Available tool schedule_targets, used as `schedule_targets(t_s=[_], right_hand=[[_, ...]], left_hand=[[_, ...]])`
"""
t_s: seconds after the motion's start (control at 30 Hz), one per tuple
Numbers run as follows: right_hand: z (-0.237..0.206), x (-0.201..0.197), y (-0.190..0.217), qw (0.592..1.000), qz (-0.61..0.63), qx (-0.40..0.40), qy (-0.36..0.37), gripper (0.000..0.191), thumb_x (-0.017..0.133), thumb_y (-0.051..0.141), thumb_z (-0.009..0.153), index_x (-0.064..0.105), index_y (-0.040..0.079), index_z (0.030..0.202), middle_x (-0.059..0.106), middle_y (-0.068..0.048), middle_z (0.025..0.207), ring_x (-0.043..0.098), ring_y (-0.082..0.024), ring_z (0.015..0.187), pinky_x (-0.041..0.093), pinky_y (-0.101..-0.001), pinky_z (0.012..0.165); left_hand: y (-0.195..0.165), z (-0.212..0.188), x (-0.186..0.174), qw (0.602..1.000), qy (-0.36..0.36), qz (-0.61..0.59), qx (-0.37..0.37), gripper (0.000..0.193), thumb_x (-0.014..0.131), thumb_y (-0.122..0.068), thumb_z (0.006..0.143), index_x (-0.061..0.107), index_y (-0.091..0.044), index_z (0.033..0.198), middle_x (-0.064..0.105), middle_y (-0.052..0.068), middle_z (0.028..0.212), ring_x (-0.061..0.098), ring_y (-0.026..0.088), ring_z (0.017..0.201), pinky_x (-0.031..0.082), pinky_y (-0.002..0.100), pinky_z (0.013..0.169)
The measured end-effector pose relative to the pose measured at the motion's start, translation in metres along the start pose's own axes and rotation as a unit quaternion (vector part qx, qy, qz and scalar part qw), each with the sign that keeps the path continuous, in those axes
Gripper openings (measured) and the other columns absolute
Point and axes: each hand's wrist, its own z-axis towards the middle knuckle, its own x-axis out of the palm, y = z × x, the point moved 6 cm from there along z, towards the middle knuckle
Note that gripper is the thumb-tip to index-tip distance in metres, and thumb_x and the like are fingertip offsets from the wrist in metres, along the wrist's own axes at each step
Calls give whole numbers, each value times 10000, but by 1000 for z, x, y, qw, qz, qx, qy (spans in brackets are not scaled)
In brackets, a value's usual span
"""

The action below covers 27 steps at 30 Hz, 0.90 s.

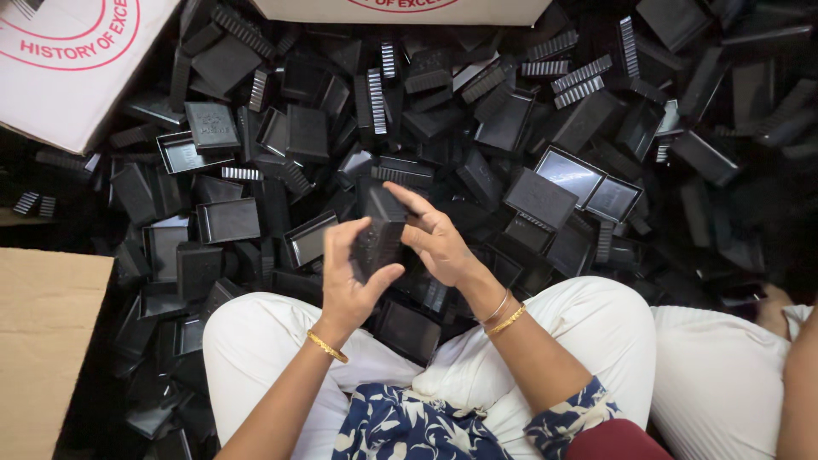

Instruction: The person sits on the floor amid a large pile of black plastic boxes, picks up boxes one at a time, opens and closes the lids, and tosses them back onto the pile. Other people nearby handle boxes from the same pile.

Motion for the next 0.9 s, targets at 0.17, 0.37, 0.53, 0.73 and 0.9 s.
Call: schedule_targets(t_s=[0.17,0.37,0.53,0.73,0.9], right_hand=[[-1,10,15,999,17,-39,12,776,732,138,979,311,3,1616,535,-127,1502,546,-212,1346,432,-378,1178],[-3,23,30,993,-92,-56,47,866,793,126,912,325,3,1630,551,-123,1478,552,-242,1323,448,-372,1141],[-4,32,31,986,-130,-81,73,867,835,117,890,346,5,1597,462,-53,1462,512,-243,1433,441,-396,1210],[-4,23,21,992,-117,-44,30,867,824,123,873,366,11,1601,550,-88,1422,561,-235,1319,476,-381,1123],[-1,11,16,996,-25,-79,-43,733,763,177,945,363,98,1554,555,-83,1404,578,-200,1260,490,-358,1087]], left_hand=[[-5,5,-3,1000,2,15,8,722,872,-274,825,489,-81,1405,504,134,1294,557,269,1183,486,371,1038],[-4,-7,-3,1000,-18,14,-17,751,896,-234,776,488,-97,1390,458,139,1286,552,271,1155,498,360,965],[-5,-17,-9,997,-67,46,20,794,921,-212,765,452,-99,1396,434,133,1289,523,268,1175,484,365,1000],[12,-12,-8,992,40,-67,-98,774,896,-218,768,477,-91,1407,512,127,1251,596,234,1081,506,333,950],[-14,-17,-7,996,30,86,-6,852,888,-226,777,447,-30,1480,469,200,1340,552,356,1177,475,377,1009]])
